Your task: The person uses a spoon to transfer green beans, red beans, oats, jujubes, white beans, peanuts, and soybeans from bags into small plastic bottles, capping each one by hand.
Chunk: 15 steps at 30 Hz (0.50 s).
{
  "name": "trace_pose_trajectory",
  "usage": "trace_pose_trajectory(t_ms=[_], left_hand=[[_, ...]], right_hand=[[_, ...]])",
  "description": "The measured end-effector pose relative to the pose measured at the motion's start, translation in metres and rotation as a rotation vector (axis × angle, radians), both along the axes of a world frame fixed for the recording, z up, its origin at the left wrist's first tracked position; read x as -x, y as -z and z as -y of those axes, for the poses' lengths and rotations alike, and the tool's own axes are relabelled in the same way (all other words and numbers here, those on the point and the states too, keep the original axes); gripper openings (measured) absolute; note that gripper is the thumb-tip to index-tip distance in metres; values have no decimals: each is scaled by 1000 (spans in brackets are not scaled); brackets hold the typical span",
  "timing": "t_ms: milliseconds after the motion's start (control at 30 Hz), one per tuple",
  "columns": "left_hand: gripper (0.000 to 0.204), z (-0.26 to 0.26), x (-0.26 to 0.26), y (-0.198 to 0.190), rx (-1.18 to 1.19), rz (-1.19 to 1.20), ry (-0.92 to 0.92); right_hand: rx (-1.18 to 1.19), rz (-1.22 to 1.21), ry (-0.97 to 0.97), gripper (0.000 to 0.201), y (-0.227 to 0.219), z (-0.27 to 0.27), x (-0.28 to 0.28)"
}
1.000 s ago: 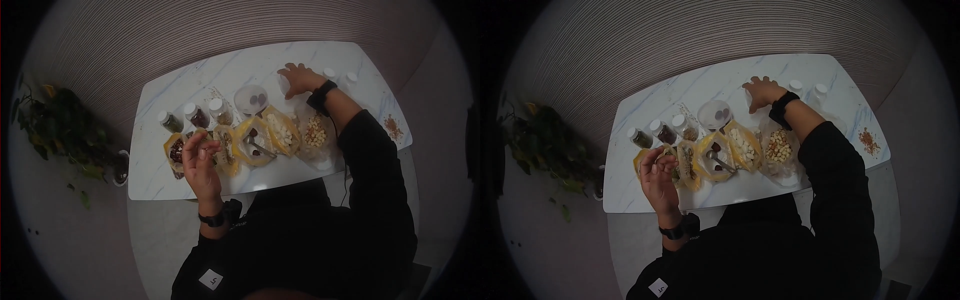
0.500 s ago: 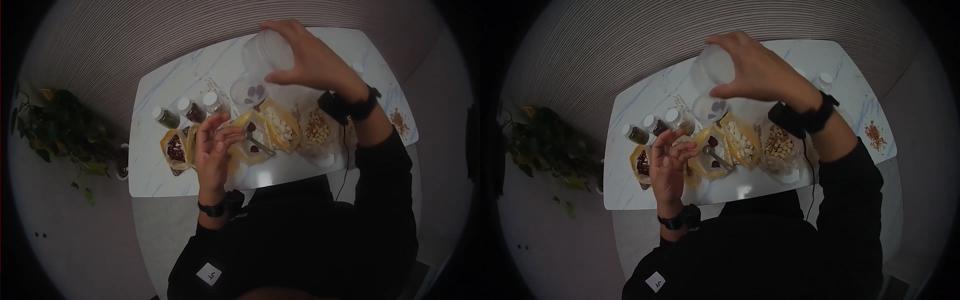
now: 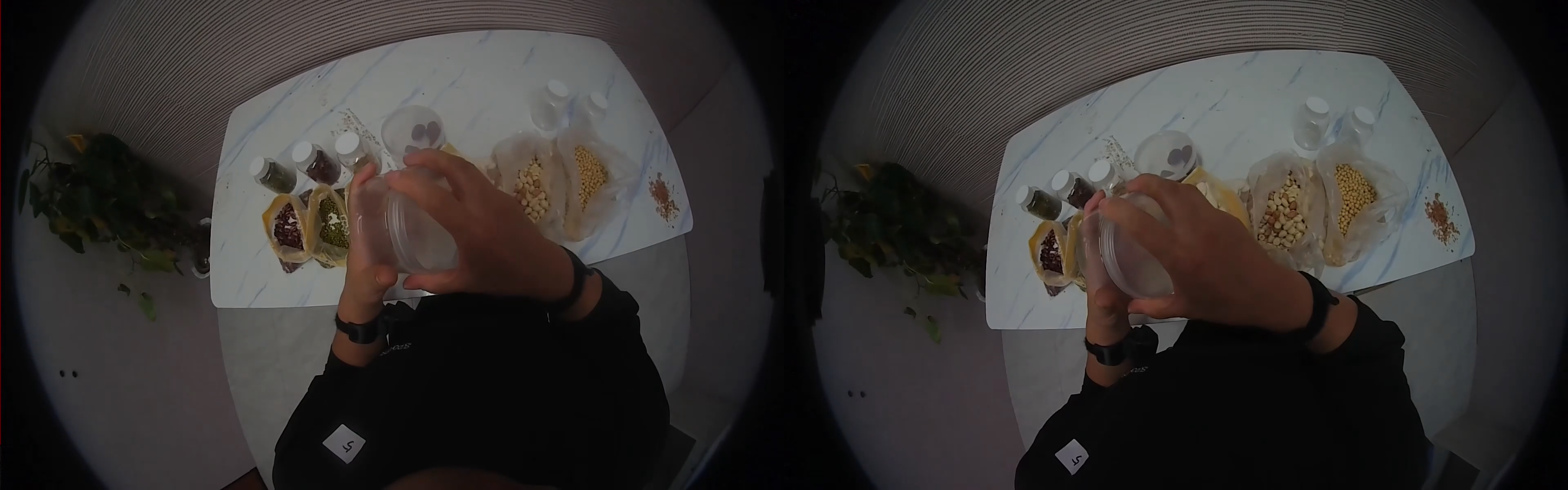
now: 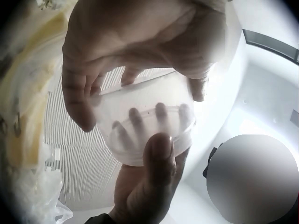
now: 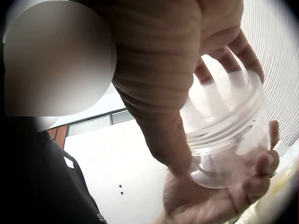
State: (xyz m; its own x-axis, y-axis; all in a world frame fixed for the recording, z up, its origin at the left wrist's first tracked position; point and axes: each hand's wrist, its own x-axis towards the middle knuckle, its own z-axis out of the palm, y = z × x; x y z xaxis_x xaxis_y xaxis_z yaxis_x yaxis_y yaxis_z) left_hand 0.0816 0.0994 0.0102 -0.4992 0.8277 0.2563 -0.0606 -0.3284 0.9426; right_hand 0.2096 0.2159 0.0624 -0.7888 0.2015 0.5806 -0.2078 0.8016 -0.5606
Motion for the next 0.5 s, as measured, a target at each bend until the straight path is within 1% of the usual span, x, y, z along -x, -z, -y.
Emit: trace_pose_trajectory(t_ms=[33, 67, 100, 133, 167, 200, 233, 300, 333, 367, 400, 433, 467, 500], left_hand=[[132, 5, 0, 3, 10, 139, 66], [129, 9, 0, 5, 21, 279, 129], [129, 12, -2, 4, 20, 280, 124], [126, 14, -2, 2, 46, 311, 141], [123, 16, -1, 1, 74, 341, 161], [123, 17, 1, 2, 75, 341, 158], [122, 20, 5, 6, 68, 383, 141], [121, 22, 11, 15, 62, 427, 111], [122, 19, 16, 20, -219, 765, 321], [123, 17, 20, 21, -513, 1090, 532], [125, 18, 21, 18, -511, 1058, 480], [125, 19, 24, 21, -509, 1057, 477], [120, 19, 27, 26, -435, 911, 467], [115, 19, 29, 28, -360, 765, 458]], right_hand=[[-1, -1, 1, 88, -1, 1, 1], [-128, -20, -55, 84, -2, 1, 3], [-253, -39, -115, 80, -2, 1, 4], [-253, -42, -117, 80, -1, -1, 6], [-317, -65, -150, 76, 3, -3, 7], [-380, -84, -187, 73, 5, -6, 7], [-378, -83, -193, 73, 1, -8, 3], [-135, -78, -306, 77, -13, -14, -8], [-129, -79, -315, 77, -11, -18, -10], [31, -119, -270, 81, -10, -22, -11], [190, -159, -219, 86, -8, -24, -12], [416, -141, -225, 94, 3, -21, -10], [418, -141, -225, 94, 12, -18, -6], [502, -94, -252, 97, 19, -14, -1]])
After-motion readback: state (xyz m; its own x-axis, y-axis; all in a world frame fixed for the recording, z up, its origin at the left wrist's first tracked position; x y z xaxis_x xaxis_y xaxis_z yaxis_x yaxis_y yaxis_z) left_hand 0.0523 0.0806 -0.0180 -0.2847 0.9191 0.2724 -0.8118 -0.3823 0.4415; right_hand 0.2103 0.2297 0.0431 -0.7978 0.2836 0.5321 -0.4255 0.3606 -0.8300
